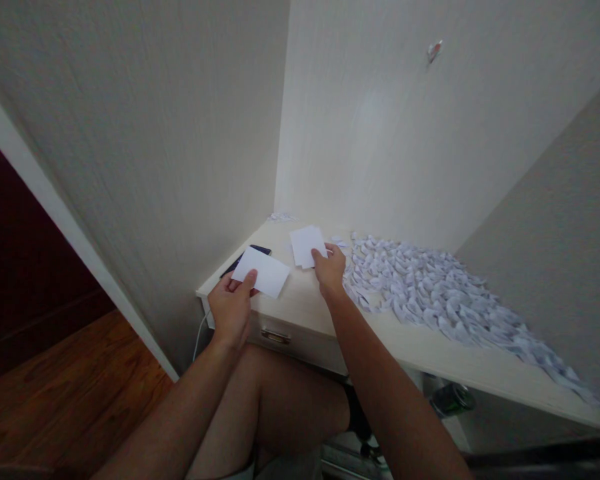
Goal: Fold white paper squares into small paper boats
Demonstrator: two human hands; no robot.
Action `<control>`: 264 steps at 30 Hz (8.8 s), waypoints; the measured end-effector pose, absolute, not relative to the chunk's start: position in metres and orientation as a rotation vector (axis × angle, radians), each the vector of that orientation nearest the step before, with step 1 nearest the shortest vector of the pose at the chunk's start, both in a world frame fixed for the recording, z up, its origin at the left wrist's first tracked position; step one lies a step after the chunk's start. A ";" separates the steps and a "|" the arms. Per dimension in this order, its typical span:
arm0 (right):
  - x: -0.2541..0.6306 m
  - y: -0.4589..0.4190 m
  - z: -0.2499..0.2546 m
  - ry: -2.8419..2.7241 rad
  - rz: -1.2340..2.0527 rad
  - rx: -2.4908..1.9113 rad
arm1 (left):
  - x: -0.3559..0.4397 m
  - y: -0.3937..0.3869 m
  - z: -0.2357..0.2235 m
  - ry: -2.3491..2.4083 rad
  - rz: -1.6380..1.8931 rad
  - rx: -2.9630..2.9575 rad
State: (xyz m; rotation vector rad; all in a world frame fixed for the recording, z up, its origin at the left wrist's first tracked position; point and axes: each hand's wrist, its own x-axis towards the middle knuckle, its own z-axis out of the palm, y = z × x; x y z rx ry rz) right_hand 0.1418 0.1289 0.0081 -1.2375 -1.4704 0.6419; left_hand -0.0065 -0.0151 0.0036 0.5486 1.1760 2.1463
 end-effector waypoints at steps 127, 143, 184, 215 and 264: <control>0.197 0.025 0.010 -1.542 1.130 -0.955 | 0.029 -0.020 0.003 1.338 1.514 1.225; 0.198 0.026 0.005 -1.454 1.173 -0.966 | 0.029 -0.020 0.008 1.211 1.598 0.969; 0.191 0.020 0.004 -1.939 0.898 -0.821 | 0.030 -0.017 0.010 1.397 1.605 1.565; 0.196 0.023 0.009 -1.659 1.090 -0.896 | 0.016 -0.024 0.007 1.297 1.587 1.136; 0.139 -0.008 -0.014 -0.882 0.826 -1.056 | 0.023 -0.028 0.017 1.029 2.002 0.726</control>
